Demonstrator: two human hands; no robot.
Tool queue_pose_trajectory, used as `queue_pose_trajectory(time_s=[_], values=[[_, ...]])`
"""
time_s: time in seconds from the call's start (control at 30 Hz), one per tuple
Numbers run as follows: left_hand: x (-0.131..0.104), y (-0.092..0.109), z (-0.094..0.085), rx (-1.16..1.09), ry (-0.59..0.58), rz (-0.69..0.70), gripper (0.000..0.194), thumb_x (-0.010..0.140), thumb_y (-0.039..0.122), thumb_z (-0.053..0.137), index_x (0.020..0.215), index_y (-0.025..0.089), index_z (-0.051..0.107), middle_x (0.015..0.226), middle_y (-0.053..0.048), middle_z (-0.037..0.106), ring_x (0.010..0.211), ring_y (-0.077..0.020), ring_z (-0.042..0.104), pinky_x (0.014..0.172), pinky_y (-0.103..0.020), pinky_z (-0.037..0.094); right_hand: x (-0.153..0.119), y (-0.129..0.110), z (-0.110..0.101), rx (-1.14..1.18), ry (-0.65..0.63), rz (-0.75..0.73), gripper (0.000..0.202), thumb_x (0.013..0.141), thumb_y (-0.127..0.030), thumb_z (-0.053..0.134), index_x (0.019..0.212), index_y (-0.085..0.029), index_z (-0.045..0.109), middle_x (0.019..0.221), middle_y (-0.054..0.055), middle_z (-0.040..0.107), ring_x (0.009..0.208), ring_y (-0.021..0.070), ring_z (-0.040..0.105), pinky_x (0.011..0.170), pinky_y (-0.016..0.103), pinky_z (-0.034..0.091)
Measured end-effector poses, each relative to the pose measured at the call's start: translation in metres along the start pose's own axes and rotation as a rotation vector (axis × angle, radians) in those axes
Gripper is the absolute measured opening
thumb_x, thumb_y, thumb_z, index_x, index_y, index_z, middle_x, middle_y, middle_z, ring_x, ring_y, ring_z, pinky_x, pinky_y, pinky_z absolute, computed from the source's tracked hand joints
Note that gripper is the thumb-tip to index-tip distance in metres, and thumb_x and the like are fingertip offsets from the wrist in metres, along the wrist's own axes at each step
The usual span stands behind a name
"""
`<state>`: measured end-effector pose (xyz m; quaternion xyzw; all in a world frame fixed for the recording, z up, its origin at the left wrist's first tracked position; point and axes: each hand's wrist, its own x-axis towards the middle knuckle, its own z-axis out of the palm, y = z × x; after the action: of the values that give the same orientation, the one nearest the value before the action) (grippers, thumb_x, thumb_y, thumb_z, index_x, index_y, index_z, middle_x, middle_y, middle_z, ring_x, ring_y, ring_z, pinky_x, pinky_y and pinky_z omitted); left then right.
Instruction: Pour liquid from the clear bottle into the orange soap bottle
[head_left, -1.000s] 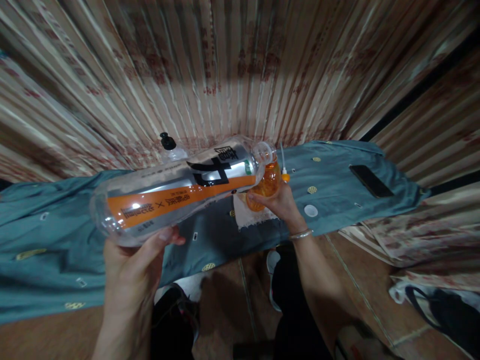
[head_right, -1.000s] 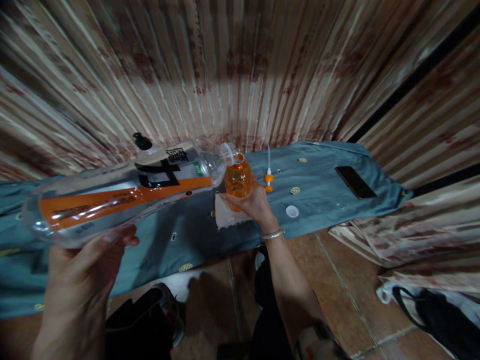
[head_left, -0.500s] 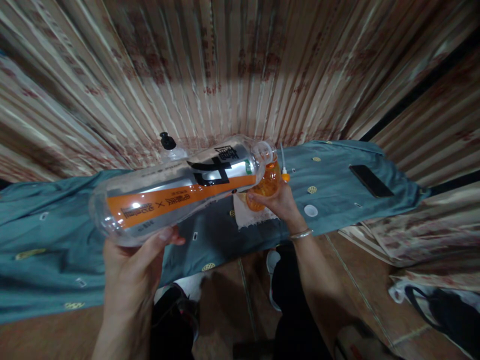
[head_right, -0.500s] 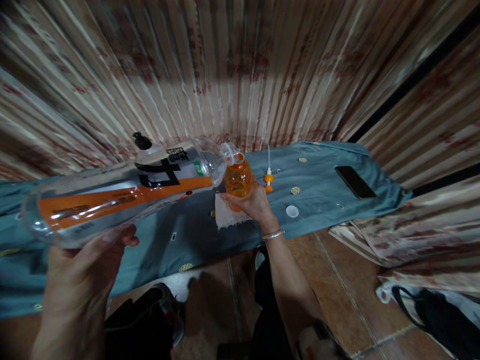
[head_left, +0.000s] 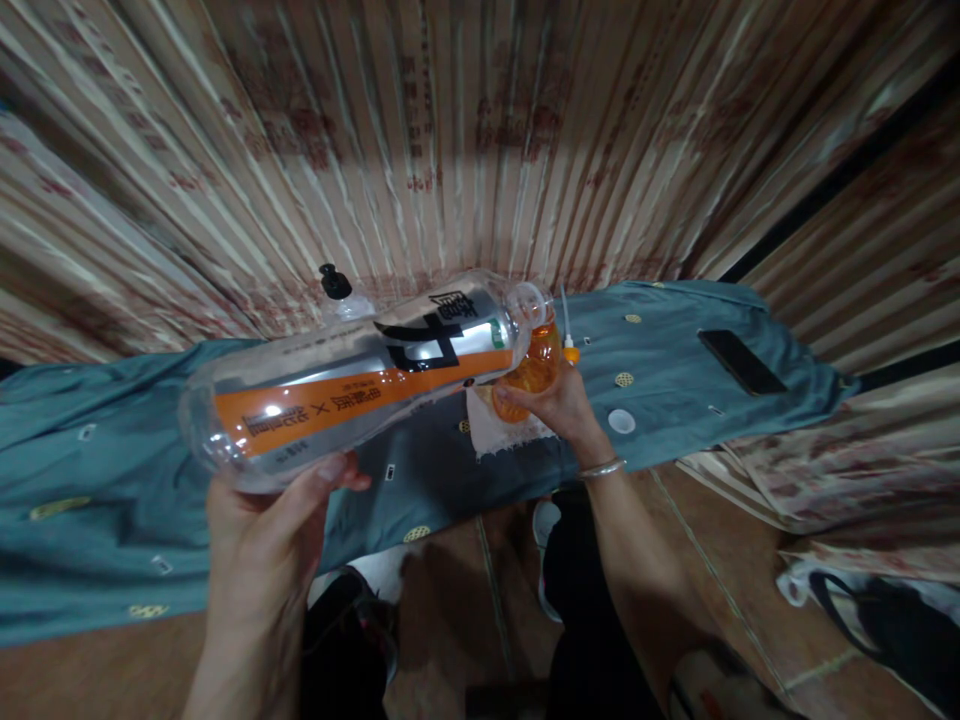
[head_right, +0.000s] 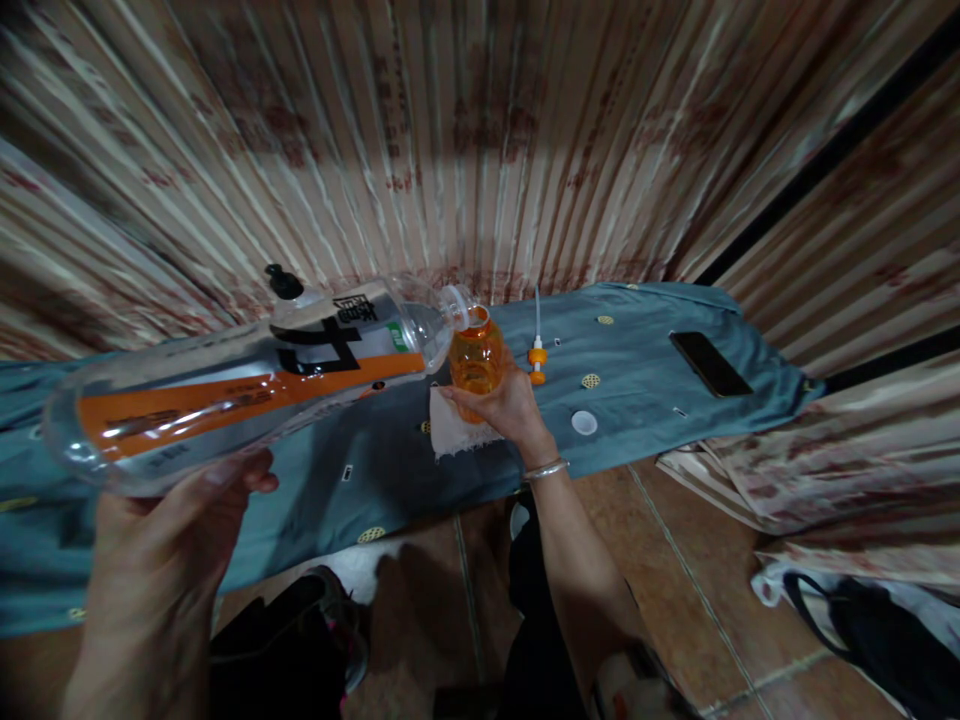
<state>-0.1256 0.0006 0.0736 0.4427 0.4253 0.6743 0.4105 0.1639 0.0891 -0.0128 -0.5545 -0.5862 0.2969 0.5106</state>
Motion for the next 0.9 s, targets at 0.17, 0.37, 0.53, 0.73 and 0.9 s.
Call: queue_pose_trajectory(time_s=[0.17, 0.37, 0.53, 0.73, 0.9], values=[[0.0007, -0.0014, -0.0025, -0.045, -0.014, -0.001, 0.030, 0.063, 0.016, 0.096, 0.091, 0.022, 0.087, 0.071, 0.000, 0.079, 0.057, -0.0148, 0.072, 0.047, -0.020, 0.063, 0.0002, -0.0028, -0.0005, 0.021, 0.022, 0.032, 0.088, 0.057, -0.056, 0.102, 0.129, -0.016, 0.072, 0.122, 0.013, 0.084, 0.114, 0.0369, 0.082, 0.106, 0.049, 0.068], [0.0013, -0.0029, -0.0009, -0.062, -0.027, -0.006, 0.028, 0.064, 0.016, 0.097, 0.089, 0.024, 0.088, 0.070, 0.001, 0.079, 0.057, -0.0132, 0.073, 0.049, -0.019, 0.064, 0.0003, -0.0031, -0.0008, 0.036, 0.032, 0.023, 0.089, 0.056, -0.059, 0.100, 0.129, -0.016, 0.071, 0.121, 0.013, 0.085, 0.114, 0.0369, 0.081, 0.105, 0.051, 0.067], [0.0006, -0.0018, 0.0005, -0.033, -0.021, 0.010, 0.025, 0.066, 0.015, 0.094, 0.088, 0.023, 0.087, 0.070, 0.002, 0.079, 0.058, -0.0123, 0.073, 0.049, -0.017, 0.063, 0.0005, -0.0026, -0.0005, 0.052, 0.022, 0.027, 0.090, 0.056, -0.058, 0.100, 0.130, -0.015, 0.070, 0.123, 0.015, 0.084, 0.113, 0.0373, 0.081, 0.105, 0.051, 0.067], [-0.0004, -0.0009, -0.0009, -0.037, 0.004, -0.009, 0.028, 0.063, 0.015, 0.096, 0.089, 0.024, 0.088, 0.071, 0.003, 0.079, 0.058, -0.0125, 0.073, 0.050, -0.018, 0.064, 0.0006, -0.0017, -0.0001, 0.055, 0.037, 0.030, 0.089, 0.055, -0.056, 0.101, 0.129, -0.016, 0.072, 0.120, 0.013, 0.085, 0.112, 0.0367, 0.082, 0.105, 0.051, 0.067], [0.0000, -0.0008, 0.0004, -0.047, 0.006, -0.024, 0.031, 0.062, 0.014, 0.095, 0.090, 0.026, 0.088, 0.071, 0.003, 0.080, 0.058, -0.0132, 0.074, 0.048, -0.018, 0.063, 0.0007, 0.0005, -0.0003, 0.051, 0.028, 0.017, 0.086, 0.057, -0.055, 0.101, 0.129, -0.018, 0.072, 0.121, 0.012, 0.085, 0.113, 0.0365, 0.082, 0.105, 0.051, 0.068]])
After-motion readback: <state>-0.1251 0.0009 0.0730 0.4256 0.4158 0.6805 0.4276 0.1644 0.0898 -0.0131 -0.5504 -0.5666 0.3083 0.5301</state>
